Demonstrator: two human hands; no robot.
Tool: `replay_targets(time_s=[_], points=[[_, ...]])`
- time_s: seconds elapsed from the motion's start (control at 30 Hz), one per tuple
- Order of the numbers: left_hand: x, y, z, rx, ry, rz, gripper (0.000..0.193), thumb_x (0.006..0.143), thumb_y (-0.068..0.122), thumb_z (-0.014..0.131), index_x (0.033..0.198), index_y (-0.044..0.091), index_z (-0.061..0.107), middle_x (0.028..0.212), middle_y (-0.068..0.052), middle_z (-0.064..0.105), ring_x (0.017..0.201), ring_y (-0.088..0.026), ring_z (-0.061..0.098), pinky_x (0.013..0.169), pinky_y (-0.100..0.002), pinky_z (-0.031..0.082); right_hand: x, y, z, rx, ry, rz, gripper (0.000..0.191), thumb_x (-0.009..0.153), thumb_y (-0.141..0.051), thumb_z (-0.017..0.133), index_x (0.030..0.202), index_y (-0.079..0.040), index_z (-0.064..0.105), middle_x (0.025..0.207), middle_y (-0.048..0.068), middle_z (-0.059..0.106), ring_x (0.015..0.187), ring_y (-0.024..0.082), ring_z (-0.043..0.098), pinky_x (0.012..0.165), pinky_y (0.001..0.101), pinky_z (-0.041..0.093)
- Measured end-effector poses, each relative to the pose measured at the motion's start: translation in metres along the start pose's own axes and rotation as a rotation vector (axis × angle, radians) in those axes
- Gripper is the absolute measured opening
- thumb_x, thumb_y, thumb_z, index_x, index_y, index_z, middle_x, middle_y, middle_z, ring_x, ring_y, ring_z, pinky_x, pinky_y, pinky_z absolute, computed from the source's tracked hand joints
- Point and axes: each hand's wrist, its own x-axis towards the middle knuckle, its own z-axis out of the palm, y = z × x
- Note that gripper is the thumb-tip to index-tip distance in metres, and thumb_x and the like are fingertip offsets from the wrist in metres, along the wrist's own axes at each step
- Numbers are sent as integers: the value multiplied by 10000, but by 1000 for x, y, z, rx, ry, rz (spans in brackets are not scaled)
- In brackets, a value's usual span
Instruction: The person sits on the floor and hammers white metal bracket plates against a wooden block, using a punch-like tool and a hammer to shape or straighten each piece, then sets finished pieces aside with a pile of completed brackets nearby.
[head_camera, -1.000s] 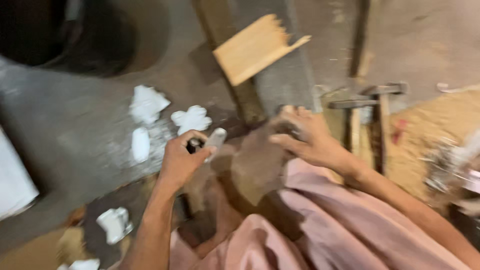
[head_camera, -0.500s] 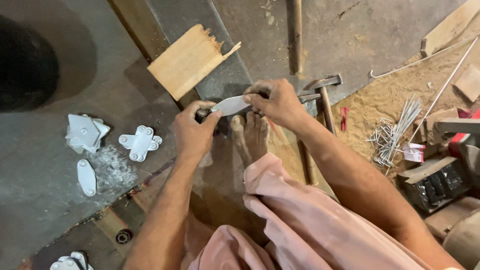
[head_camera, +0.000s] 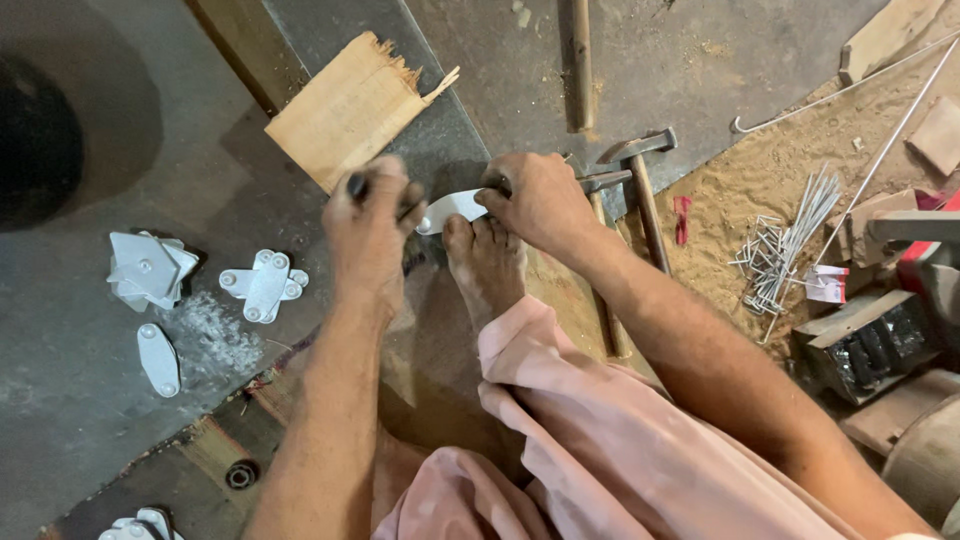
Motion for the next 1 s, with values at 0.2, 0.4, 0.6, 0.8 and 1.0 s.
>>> replay_targets(time_s=[0.2,0.4,0.6,0.8,1.0], points=[[13,-11,27,64,-379,231,235,971,13,661,1205,10,680,1061,-31,727,978,-106,691,877,-267,581,-6,16,-41,-51,24,259,324,928,-407,714,1024,-98,729,859,156,761,802,323,754,765,441,569],[18,-33,29,345,-425,382,258,999,18,660,1255,5,692,1102,-60,768,997,-88,685,886,-269,584,-49,94,-21,-366,105,290,392,911,-404,720,1024,-29,718,944,228,737,889,439,692,723,541,534],[14,-27,25,418,-473,473,252,1000,65,673,1248,24,694,1148,-83,774,1028,-102,711,895,-278,590,-100,132,12,-219,-176,438,368,950,-399,636,1044,-43,654,900,258,696,876,456,683,789,528,537],[15,-23,21,543,-518,605,239,988,87,696,1223,45,707,1138,-130,760,1015,-195,750,872,-312,580,-116,105,-6,-102,171,144,227,941,-215,675,1008,-21,577,758,226,615,684,426,615,619,518,491],[12,-18,23,592,-519,673,239,975,67,687,1213,49,700,1167,-143,747,1027,-261,750,875,-335,583,-133,51,-64,16,286,31,195,1034,-236,630,896,-135,538,643,73,536,511,192,501,500,391,438]])
